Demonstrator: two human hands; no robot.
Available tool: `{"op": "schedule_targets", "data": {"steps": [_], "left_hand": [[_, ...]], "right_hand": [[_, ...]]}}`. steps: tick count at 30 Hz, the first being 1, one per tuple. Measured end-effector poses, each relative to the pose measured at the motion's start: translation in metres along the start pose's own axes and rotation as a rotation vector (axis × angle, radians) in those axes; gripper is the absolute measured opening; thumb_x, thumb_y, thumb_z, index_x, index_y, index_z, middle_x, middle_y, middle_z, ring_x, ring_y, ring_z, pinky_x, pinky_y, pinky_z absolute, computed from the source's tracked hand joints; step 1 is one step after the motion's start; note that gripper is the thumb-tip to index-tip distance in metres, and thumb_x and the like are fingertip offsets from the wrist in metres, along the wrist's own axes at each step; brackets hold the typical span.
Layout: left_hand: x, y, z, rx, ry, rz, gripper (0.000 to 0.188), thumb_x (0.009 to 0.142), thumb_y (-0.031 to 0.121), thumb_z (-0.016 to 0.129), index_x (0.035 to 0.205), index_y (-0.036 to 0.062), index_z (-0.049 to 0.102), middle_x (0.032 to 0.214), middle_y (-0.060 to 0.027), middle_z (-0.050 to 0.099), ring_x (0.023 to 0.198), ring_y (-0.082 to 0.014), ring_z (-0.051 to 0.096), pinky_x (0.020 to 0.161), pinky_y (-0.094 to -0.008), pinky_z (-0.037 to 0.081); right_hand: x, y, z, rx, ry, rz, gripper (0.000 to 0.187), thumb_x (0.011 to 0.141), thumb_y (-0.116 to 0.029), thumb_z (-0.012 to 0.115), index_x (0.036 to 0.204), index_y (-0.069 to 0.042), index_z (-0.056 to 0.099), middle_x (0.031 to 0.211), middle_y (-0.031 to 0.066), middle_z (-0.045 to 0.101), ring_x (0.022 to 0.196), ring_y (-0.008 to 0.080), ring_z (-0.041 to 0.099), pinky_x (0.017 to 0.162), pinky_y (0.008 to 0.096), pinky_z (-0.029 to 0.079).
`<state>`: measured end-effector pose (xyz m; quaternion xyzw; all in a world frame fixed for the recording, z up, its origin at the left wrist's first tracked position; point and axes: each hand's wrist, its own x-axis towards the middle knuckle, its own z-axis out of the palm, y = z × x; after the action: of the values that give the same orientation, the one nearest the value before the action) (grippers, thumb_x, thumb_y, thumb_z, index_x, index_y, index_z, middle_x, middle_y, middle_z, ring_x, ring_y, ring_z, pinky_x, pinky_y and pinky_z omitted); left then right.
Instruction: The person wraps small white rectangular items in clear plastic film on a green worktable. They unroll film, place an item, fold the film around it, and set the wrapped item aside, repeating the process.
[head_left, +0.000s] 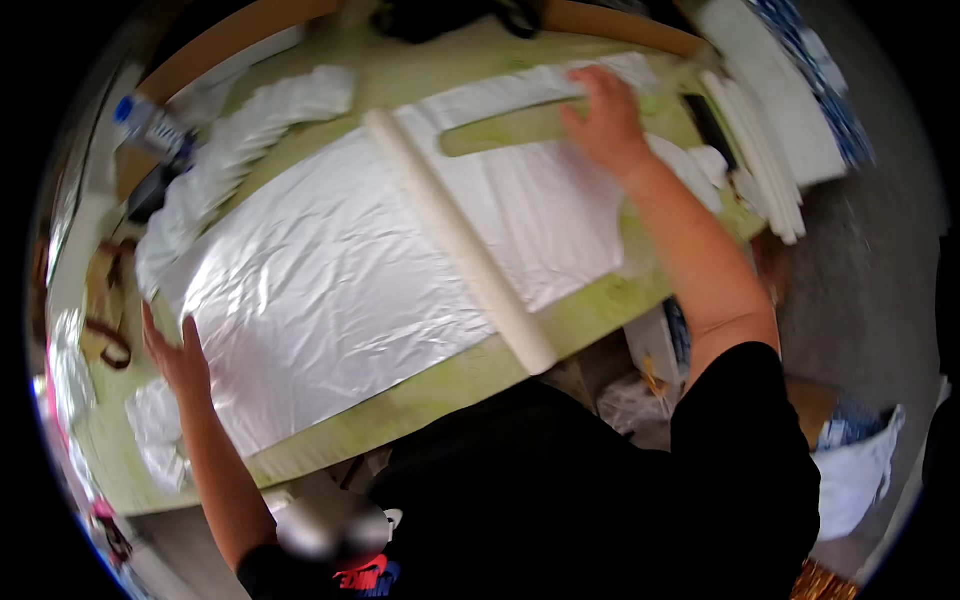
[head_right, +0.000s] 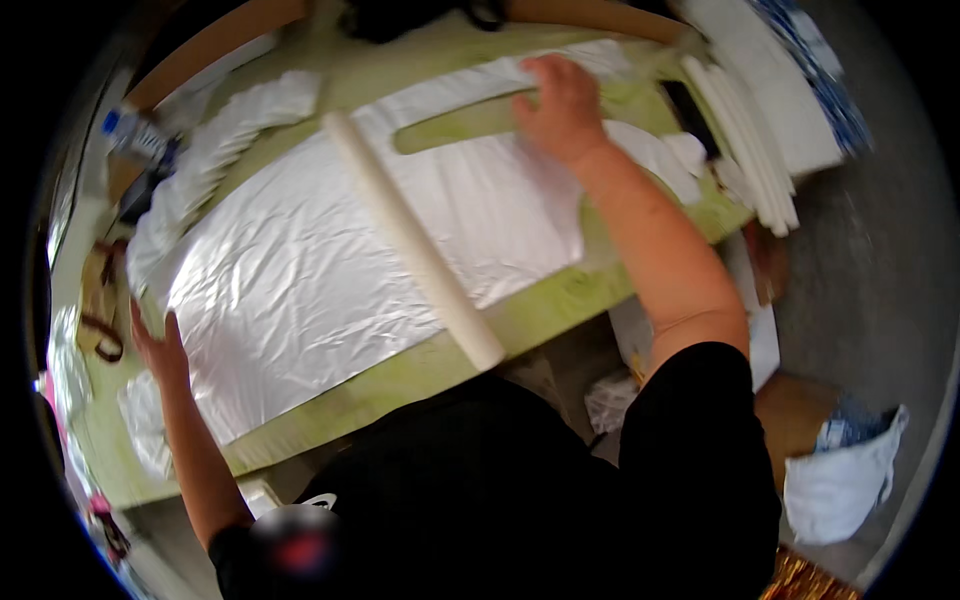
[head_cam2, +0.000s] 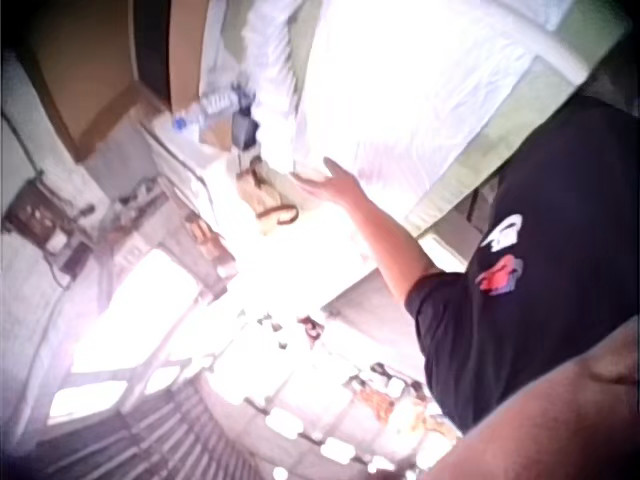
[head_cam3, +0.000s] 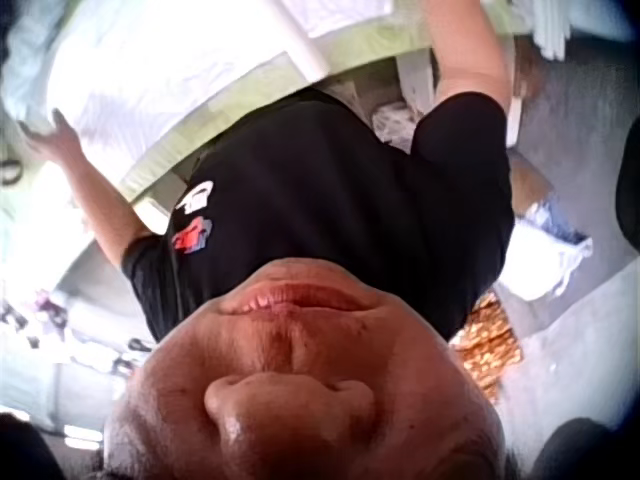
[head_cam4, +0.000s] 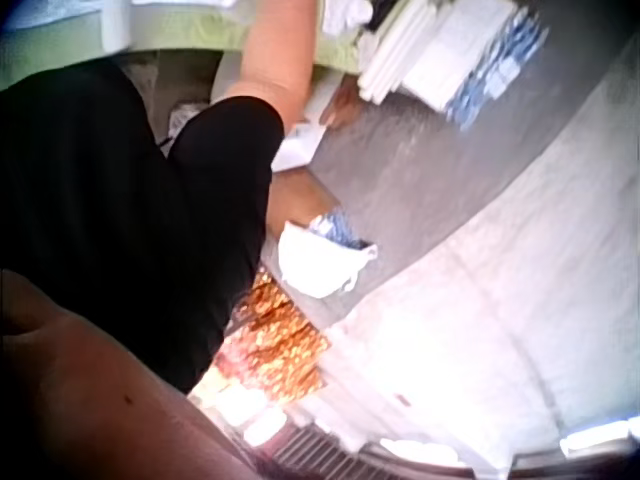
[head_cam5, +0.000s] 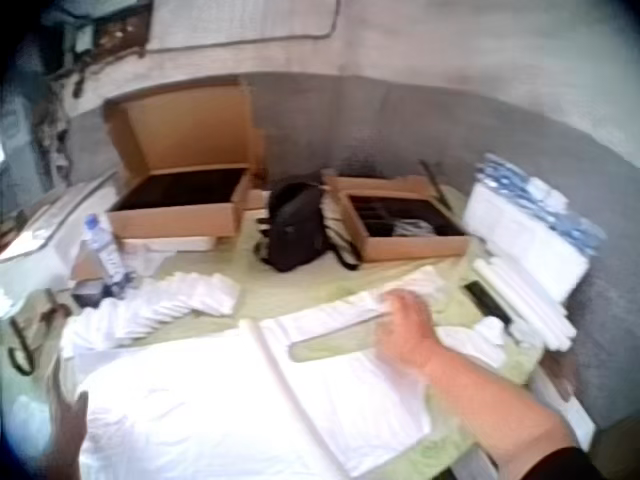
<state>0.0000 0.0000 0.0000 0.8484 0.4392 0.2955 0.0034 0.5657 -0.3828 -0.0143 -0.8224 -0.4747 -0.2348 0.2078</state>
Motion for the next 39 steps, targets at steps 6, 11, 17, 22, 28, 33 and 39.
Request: {"op": "schedule_targets", "data": {"steps": [6,11,17,22,28,33,39], "left_hand": [[-0.116,0.134,-0.026,-0.085,-0.392,0.281,0.06,0.093,0.021,0.065,0.15,0.0114,0.049,0.16,-0.0126,0.039,0.153,-0.0351,0.026,0.124,-0.0526,0.017],[-0.116,0.157,-0.036,0.125,-0.488,0.249,0.057,0.097,0.034,0.058,0.151,0.0186,0.049,0.163,-0.0102,0.036,0.153,-0.0351,0.024,0.124,-0.0545,0.012],[-0.114,0.167,-0.026,0.111,-0.484,0.261,0.058,0.097,0.035,0.058,0.151,0.018,0.047,0.163,-0.01,0.036,0.154,-0.0347,0.024,0.124,-0.0553,0.011],[-0.122,0.159,-0.036,0.112,-0.481,0.246,0.059,0.096,0.033,0.059,0.151,0.0182,0.048,0.163,-0.0094,0.036,0.154,-0.0344,0.024,0.124,-0.0555,0.012],[-0.12,0.156,-0.022,0.098,-0.476,0.24,0.06,0.093,0.035,0.063,0.15,0.0216,0.049,0.163,-0.0081,0.035,0.153,-0.0344,0.025,0.124,-0.0559,0.014],[-0.119,0.16,-0.03,0.111,-0.515,0.21,0.06,0.095,0.04,0.062,0.151,0.0241,0.048,0.165,-0.0071,0.033,0.154,-0.0335,0.022,0.124,-0.0557,0.013],[-0.121,0.153,-0.037,0.096,-0.535,0.196,0.06,0.095,0.041,0.062,0.151,0.0244,0.048,0.165,-0.0068,0.033,0.155,-0.0334,0.02,0.124,-0.0578,0.012]], "right_hand": [[-0.076,0.006,-0.061,0.151,-0.174,0.032,0.037,0.082,-0.025,0.076,0.114,-0.009,0.068,0.121,0.0115,0.065,0.116,0.0338,0.059,0.102,0.0434,0.046],[-0.083,0.003,-0.046,0.146,-0.052,0.002,0.031,0.083,-0.029,0.073,0.108,-0.011,0.071,0.115,0.0074,0.068,0.113,0.0318,0.06,0.101,0.0451,0.045],[-0.085,0.04,-0.058,0.057,-0.045,0.134,0.038,0.085,-0.036,0.07,0.113,-0.01,0.072,0.118,0.0098,0.069,0.115,0.0336,0.061,0.1,0.0471,0.047],[-0.092,0.131,-0.077,0.071,-0.236,0.513,0.047,0.087,-0.042,0.068,0.118,-0.007,0.071,0.121,0.0144,0.07,0.116,0.0346,0.062,0.1,0.046,0.048],[-0.12,0.123,-0.099,-0.086,-0.124,0.191,0.039,0.091,-0.038,0.068,0.123,-0.015,0.07,0.133,0.01,0.065,0.126,0.0337,0.057,0.109,0.0529,0.041],[-0.146,0.092,-0.09,0.031,-0.143,0.21,0.033,0.09,-0.034,0.069,0.12,-0.02,0.071,0.139,0.0037,0.062,0.134,0.0295,0.051,0.111,0.0681,0.031],[-0.144,0.067,-0.1,-0.047,-0.194,0.237,0.033,0.09,-0.031,0.07,0.12,-0.018,0.069,0.139,0.0065,0.061,0.136,0.0326,0.049,0.112,0.0658,0.03]]}}
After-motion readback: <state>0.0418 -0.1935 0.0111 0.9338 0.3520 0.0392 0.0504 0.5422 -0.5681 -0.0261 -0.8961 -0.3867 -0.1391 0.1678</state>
